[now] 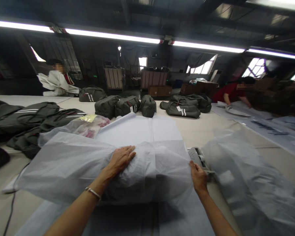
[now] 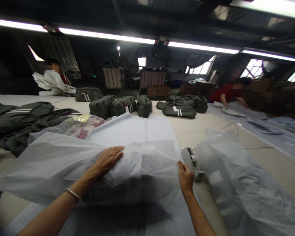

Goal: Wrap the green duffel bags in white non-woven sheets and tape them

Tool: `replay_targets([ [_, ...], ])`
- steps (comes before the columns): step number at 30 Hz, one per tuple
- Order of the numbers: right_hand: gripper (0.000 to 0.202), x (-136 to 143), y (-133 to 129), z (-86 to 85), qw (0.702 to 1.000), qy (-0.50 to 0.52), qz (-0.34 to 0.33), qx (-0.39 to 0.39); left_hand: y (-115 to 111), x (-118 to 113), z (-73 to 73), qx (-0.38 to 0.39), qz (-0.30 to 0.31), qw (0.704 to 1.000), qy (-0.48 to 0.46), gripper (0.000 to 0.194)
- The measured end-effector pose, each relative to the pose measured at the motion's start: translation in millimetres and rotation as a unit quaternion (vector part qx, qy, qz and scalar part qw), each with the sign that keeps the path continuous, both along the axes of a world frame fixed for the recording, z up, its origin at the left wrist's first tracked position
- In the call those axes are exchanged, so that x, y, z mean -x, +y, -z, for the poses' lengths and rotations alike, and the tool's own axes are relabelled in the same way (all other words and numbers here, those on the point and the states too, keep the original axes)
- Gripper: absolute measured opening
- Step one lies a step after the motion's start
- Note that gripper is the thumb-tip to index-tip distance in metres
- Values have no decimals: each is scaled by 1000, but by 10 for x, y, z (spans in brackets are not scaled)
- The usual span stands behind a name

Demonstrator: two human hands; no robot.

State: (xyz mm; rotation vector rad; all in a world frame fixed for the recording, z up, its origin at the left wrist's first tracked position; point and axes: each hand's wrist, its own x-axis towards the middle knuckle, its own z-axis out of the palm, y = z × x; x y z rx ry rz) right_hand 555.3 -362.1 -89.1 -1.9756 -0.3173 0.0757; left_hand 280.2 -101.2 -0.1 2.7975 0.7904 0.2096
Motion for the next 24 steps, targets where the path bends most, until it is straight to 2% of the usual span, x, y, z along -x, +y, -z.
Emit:
replay_targets([
  [3, 65, -79, 136, 146, 999, 4, -39, 32, 1, 4, -9, 7, -1, 1000, -14, 44],
  [5, 69, -78, 144, 150, 999, -3, -33, 43, -2, 4, -22, 11, -6, 1000, -19, 43],
  [8, 72, 105, 23, -5, 996, -86, 24, 4, -8, -12, -37, 13, -10, 1000, -14, 42],
  [10, 64, 374, -75, -157, 993, -110, 27, -34, -4, -32, -34, 12, -12, 1000, -9, 41],
  [11, 59, 540, -104, -227, 996, -81, -8, -43, 1, -41, -26, 11, -14, 1000, -8, 41],
  [13, 53, 884, -96, -326, 986, 31, -160, -19, 20, -57, 4, 4, -19, 1000, -7, 41],
  [15, 48, 1173, -4, -359, 946, 105, -306, 34, 42, -65, 47, -8, -23, 1000, -2, 43],
  [16, 45, 1279, 59, -353, 931, 113, -342, 59, 54, -67, 69, -15, -25, 1000, 2, 44],
  [19, 42, 1444, 222, -283, 932, 102, -340, 75, 80, -71, 120, -25, -28, 999, 12, 45],
  [24, 45, 1514, 276, -183, 928, 123, -351, 0, 90, -66, 136, -14, -15, 1000, -12, 44],
])
